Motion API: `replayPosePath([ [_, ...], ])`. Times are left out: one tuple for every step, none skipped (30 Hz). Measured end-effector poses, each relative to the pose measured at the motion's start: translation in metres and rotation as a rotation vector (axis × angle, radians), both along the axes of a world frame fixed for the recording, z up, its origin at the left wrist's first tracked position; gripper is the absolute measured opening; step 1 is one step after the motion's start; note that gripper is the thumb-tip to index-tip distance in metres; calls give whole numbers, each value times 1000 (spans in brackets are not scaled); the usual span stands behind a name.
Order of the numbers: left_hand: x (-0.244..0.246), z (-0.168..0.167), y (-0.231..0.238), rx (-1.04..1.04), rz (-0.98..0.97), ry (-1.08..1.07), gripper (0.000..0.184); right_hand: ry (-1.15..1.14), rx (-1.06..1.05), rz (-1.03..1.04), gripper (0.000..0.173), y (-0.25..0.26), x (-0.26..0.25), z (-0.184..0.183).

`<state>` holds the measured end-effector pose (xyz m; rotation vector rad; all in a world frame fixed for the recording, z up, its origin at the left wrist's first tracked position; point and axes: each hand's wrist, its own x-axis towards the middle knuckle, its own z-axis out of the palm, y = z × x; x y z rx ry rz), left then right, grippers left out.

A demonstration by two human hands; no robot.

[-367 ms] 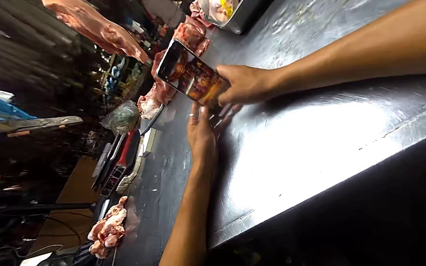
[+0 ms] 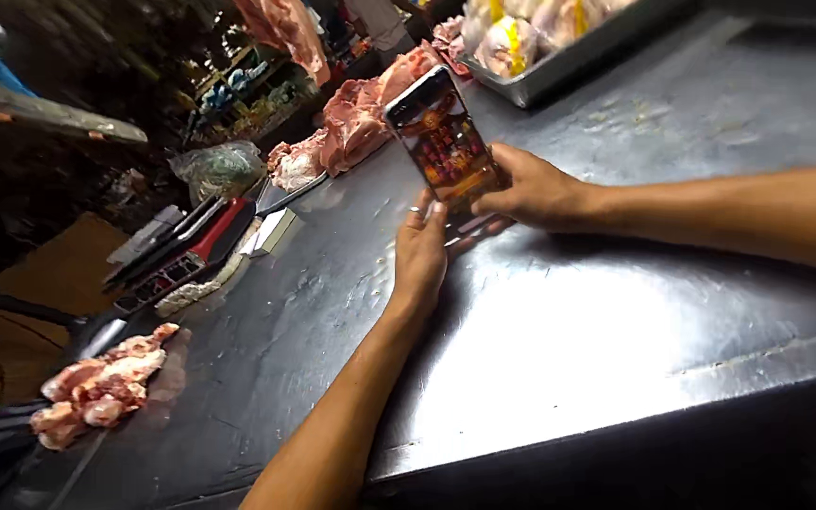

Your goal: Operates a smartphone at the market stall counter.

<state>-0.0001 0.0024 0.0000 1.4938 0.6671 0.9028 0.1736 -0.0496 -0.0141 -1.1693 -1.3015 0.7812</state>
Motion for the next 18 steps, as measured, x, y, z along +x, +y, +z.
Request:
replayPosePath([
  [-1,-1,1,9,-4,11,39,8,-4,1,51,1,-1,-1],
  [-3,-2,3,26,-15,32,40,9,-4,-3,50,1,-2,-2],
  [-6,-4,5,48,-30,52,40,2,-10,-8,50,0,-2,-1],
  [-6,-5,6,55,-35,52,40,-6,-12,-15,50,-2,-3,-1],
  [-5,-6,7,50,-33,42,39,-15,-10,-22,50,-3,-3,-1],
  [-4,-6,7,37,-26,37,39,-15,-16,-18,49,-4,-4,0],
  [-3,-6,7,24,-20,34,38,-9,-22,-10,48,-5,-4,2],
  [-2,-5,7,12,-12,30,38,1,-23,-1,46,-5,-4,3],
  [-2,-4,7,3,-7,29,38,12,-24,6,46,-5,-4,4],
  [-2,-2,6,-9,-5,27,38,24,-27,10,45,-5,-5,5],
  [-2,0,5,-20,-1,24,38,35,-30,7,45,-5,-6,5],
  [-1,1,5,-24,2,21,37,40,-33,3,45,-5,-6,6],
  [-1,1,5,-22,1,22,37,44,-35,0,45,-5,-6,7],
  [-2,1,5,-19,1,24,37,46,-38,0,45,-5,-6,7],
  [-2,1,5,-19,2,30,37,47,-40,1,44,-5,-6,7],
  [-2,2,4,-26,9,37,38,48,-42,0,43,-5,-6,6],
  [-2,3,3,-32,14,41,38,49,-42,1,42,-5,-6,6],
  [-2,4,3,-33,17,42,38,50,-41,1,41,-5,-6,7],
])
